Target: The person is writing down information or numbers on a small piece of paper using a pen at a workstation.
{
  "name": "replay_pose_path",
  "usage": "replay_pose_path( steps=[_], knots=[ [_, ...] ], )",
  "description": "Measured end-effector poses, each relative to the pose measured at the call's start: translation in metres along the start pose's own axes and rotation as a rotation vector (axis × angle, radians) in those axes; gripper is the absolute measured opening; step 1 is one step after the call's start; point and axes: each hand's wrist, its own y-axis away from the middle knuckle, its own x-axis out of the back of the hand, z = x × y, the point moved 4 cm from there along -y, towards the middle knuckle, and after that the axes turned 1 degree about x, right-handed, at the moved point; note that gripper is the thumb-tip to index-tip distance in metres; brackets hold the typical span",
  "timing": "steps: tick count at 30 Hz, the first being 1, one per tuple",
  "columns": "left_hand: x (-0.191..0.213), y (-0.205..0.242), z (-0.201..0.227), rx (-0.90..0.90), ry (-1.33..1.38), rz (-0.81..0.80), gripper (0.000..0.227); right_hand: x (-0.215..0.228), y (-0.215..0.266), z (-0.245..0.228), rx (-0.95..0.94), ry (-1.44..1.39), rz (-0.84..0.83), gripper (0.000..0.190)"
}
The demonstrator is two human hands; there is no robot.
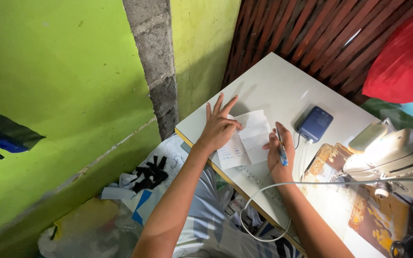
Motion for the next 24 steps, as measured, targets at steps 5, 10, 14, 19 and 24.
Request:
replay_pose_path(
  steps=[5,10,14,19,24],
  knots=[
    [0.0,0.0,-0.001,-0.014,0.054,-0.016,0.042,-0.004,-0.001,-0.001,0.137,0.114,-0.009,0.025],
    [0.001,0.0,-0.002,-0.001,0.082,-0.011,0.041,-0.007,-0.001,0.0,0.152,0.193,-0.035,0.037],
    [0.0,-0.002,-0.008,-0.001,0.134,0.041,0.039,-0.006,0.001,0.002,0.208,0.124,-0.066,0.058],
    [0.004,-0.001,-0.017,0.0,0.215,0.12,0.039,-0.005,0.003,0.002,0.276,0.085,-0.078,0.064],
    [0.01,0.007,-0.032,-0.008,0.271,0.266,0.034,-0.004,0.005,-0.002,0.282,0.156,-0.06,0.058]
  ],
)
